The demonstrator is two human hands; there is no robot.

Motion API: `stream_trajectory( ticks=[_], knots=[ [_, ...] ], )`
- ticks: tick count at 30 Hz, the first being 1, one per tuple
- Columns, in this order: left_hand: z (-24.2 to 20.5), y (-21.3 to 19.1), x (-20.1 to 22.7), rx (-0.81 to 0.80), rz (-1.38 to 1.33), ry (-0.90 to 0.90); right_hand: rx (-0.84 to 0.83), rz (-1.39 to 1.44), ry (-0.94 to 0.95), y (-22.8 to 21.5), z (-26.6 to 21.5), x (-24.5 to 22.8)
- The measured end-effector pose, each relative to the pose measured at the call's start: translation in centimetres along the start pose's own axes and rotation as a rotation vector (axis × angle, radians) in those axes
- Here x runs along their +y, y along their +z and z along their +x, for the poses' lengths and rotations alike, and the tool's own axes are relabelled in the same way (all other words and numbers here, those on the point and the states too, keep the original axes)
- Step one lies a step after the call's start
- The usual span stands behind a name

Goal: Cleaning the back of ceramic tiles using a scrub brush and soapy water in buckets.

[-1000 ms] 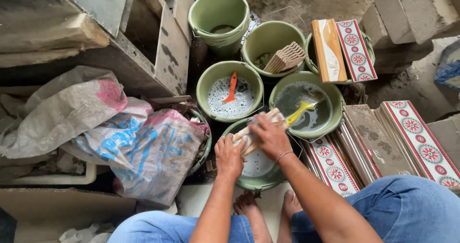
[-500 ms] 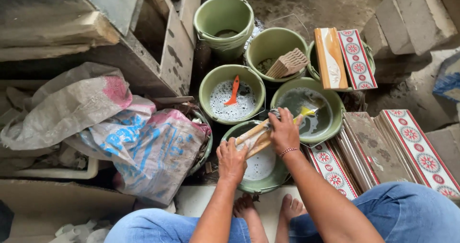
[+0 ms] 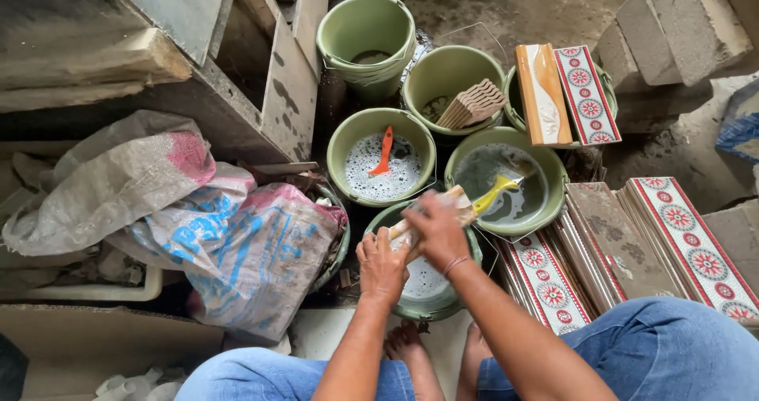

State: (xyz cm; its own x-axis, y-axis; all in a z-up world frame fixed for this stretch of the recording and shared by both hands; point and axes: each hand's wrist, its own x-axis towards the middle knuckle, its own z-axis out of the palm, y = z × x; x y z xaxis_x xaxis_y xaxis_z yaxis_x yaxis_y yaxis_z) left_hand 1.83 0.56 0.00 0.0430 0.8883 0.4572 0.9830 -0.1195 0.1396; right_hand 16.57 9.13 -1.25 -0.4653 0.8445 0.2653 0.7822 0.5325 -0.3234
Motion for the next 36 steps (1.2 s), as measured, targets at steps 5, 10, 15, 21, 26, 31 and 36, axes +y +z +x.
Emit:
stream_trajectory(
  ticks=[5, 10, 15, 21, 26, 31, 36],
  knots=[
    [-1.2, 0.9, 0.1, -0.022, 0.011, 0.008, -0.003, -0.07, -0.174, -0.3, 1.8, 1.8],
    [0.3, -0.3, 0.0, 0.102, -0.012, 0.052, 0.149, -0.102, 0.144, -1.2, 2.3, 1.7],
    [-1.3, 0.7, -1.6, 0.005, 0.03, 0.064, 0.03, 0.018, -0.278, 0.1, 0.3, -1.4],
    [-2.4, 1.1, -2.8, -0.216, -0.05, 0.0, -0.099, -0.17, 0.033, -1.9, 0.5, -1.7],
    [-2.7, -0.9, -2.5, -0.339, -0.084, -0.008, -0.221, -0.106, -0.249, -0.8, -1.8, -0.9],
    [-2.1, 0.1, -3.0, -0.397, -0.092, -0.051, -0.129, -0.159, 0.251, 1.1, 0.5, 3.3],
    [-2.1, 0.1, -2.7, -0.284, -0.056, 0.003, -0.281, -0.056, -0.32, 0.0, -1.3, -1.6]
  ],
)
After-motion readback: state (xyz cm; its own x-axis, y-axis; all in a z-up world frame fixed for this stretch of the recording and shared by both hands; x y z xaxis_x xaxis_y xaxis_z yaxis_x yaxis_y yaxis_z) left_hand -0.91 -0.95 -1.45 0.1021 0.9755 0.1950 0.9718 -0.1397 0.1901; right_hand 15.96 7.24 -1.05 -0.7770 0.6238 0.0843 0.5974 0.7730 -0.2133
